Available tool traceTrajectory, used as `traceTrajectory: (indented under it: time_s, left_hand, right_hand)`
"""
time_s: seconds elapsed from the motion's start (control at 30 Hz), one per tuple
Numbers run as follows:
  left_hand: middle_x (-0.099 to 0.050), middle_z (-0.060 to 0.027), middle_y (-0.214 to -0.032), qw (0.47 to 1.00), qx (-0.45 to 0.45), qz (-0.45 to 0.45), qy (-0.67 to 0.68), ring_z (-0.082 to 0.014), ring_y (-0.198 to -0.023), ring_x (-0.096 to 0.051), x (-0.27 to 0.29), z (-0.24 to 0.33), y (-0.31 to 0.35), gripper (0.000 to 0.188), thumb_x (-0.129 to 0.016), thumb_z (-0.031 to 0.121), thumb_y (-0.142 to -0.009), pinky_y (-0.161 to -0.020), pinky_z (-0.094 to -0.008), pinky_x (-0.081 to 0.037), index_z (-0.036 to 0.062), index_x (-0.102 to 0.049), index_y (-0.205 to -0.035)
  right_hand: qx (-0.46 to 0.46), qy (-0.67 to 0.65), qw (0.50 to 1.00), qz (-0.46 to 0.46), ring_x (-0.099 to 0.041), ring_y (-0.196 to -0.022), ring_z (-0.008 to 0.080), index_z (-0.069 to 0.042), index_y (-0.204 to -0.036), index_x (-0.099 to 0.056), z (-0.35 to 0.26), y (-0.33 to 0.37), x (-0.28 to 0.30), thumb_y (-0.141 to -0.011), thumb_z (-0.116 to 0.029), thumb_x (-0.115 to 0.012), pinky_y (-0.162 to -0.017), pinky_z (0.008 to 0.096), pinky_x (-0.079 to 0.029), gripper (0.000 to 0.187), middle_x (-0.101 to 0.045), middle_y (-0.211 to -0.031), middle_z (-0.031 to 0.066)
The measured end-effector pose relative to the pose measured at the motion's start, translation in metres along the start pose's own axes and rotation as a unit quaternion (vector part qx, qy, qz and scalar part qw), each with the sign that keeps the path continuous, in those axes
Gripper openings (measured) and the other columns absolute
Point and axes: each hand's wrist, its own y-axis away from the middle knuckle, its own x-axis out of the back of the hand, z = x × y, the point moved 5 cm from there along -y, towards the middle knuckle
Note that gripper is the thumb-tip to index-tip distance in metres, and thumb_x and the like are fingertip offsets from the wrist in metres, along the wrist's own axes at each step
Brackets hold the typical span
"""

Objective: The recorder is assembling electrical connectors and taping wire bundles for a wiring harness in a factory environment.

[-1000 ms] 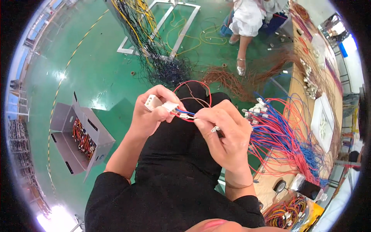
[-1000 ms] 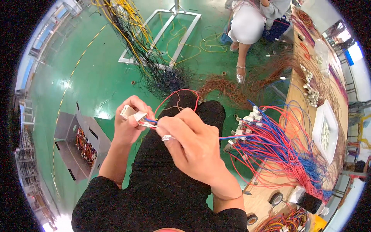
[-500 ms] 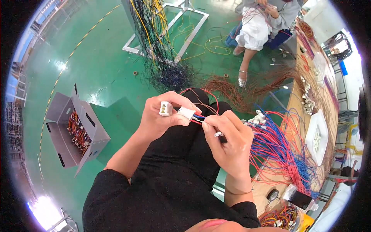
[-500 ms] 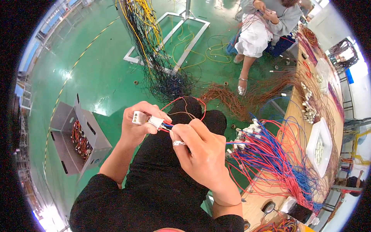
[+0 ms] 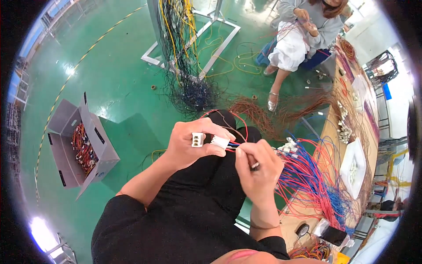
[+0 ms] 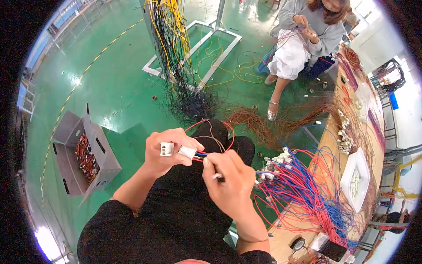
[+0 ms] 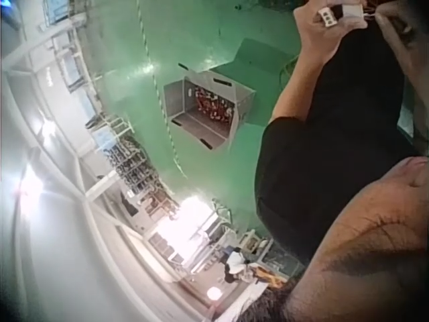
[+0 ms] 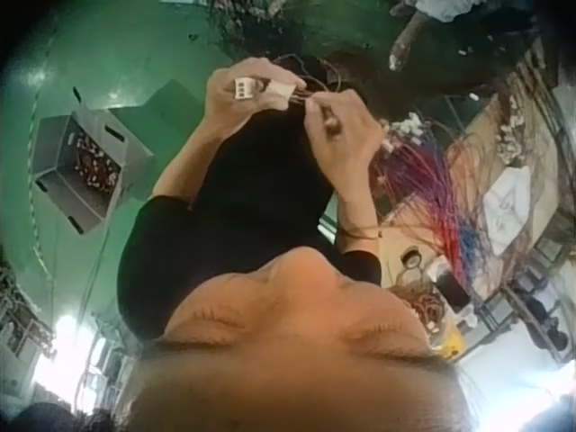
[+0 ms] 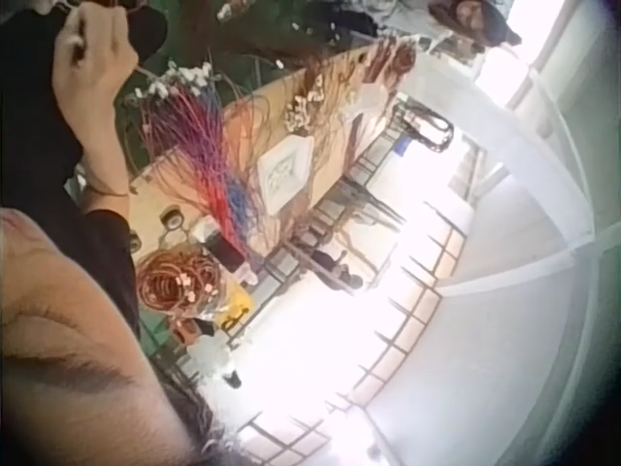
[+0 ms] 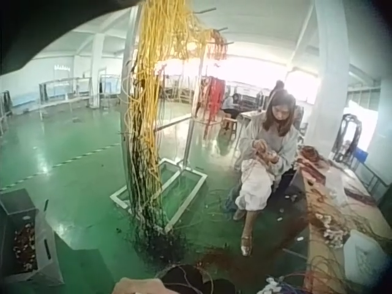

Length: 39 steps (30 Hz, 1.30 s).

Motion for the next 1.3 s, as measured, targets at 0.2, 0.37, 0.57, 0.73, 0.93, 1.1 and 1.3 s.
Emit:
traceTrajectory:
  time_s: [0.2,0.37,0.57,0.73,0.93,1.1,1.3]
  left_hand:
    - [-0.068,-0.0171,-0.088,0.99,0.092,0.036,0.101,-0.023,-0.084,-0.068,-0.005,-0.007,0.006,0.033,-0.081,0.012,-0.067,-0.07,-0.0305,-0.053,-0.0019,-0.064,-0.091]
    - [-0.068,-0.0179,-0.09,0.982,0.127,0.039,0.134,-0.0237,-0.085,-0.067,-0.005,-0.012,0.009,0.032,-0.08,0.011,-0.07,-0.076,-0.0335,-0.054,-0.0026,-0.063,-0.093]
    - [-0.069,-0.0165,-0.091,0.993,0.109,-0.018,0.051,-0.021,-0.085,-0.067,-0.005,-0.002,0.006,0.028,-0.077,0.006,-0.071,-0.073,-0.0296,-0.053,-0.0011,-0.062,-0.094]
    - [-0.07,-0.0125,-0.091,0.998,0.057,0.026,-0.029,-0.0155,-0.078,-0.065,-0.008,-0.001,0.007,0.023,-0.075,-0.001,-0.069,-0.065,-0.0243,-0.048,0.0008,-0.065,-0.09]
    - [-0.069,-0.0173,-0.087,0.996,0.026,-0.003,-0.082,-0.0215,-0.078,-0.067,-0.005,0.01,0.011,0.026,-0.077,0.003,-0.068,-0.07,-0.0286,-0.052,-0.002,-0.065,-0.09]
    - [-0.069,-0.018,-0.084,0.997,-0.032,0.021,-0.071,-0.0243,-0.078,-0.068,-0.01,0.012,0.014,0.029,-0.079,0.007,-0.067,-0.067,-0.0312,-0.053,-0.0033,-0.064,-0.09]
    - [-0.07,-0.015,-0.085,0.987,-0.083,0.011,-0.136,-0.0248,-0.08,-0.069,-0.014,0.018,0.011,0.027,-0.078,0.008,-0.07,-0.068,-0.0298,-0.053,-0.0016,-0.063,-0.09]
  right_hand:
    - [0.025,0.01,0.996,0.087,-0.036,-0.048,0.0094,-0.002,-0.079,-0.062,0.002,0.009,-0.004,-0.076,0.003,-0.067,-0.044,0.0258,-0.026,0.008,-0.041,-0.057,0.0016]
    - [0.017,-0.007,1.0,0.024,-0.036,-0.048,0.0091,-0.003,-0.077,-0.061,0.004,0.007,-0.003,-0.075,0.004,-0.066,-0.044,0.0249,-0.025,0.008,-0.041,-0.058,0.0014]
    - [0.068,0.042,0.997,-0.023,-0.043,-0.047,0.0145,-0.003,-0.077,-0.059,-0.004,0.002,-0.001,-0.075,0.004,-0.066,-0.043,0.0274,-0.031,0.01,-0.045,-0.06,0.0053]
    - [0.079,0.081,0.993,-0.013,-0.047,-0.048,0.0169,-0.003,-0.082,-0.06,-0.011,0.001,-0.006,-0.077,0.003,-0.067,-0.043,0.0278,-0.034,0.011,-0.049,-0.065,0.0075]
    - [0.054,0.001,0.998,-0.041,-0.051,-0.055,0.0134,0.0,-0.088,-0.064,0.0,0.007,0.0,-0.079,0.006,-0.064,-0.044,0.0253,-0.036,0.011,-0.054,-0.069,0.0081]
    - [0.043,-0.003,0.999,-0.021,-0.051,-0.053,0.0118,0.0,-0.087,-0.064,-0.001,0.011,-0.002,-0.077,0.008,-0.065,-0.044,0.0234,-0.037,0.013,-0.054,-0.067,0.0073]
    - [0.072,0.038,0.997,-0.006,-0.049,-0.048,0.0139,-0.001,-0.086,-0.062,-0.007,0.011,-0.007,-0.072,0.011,-0.065,-0.042,0.0255,-0.035,0.018,-0.052,-0.066,0.0075]
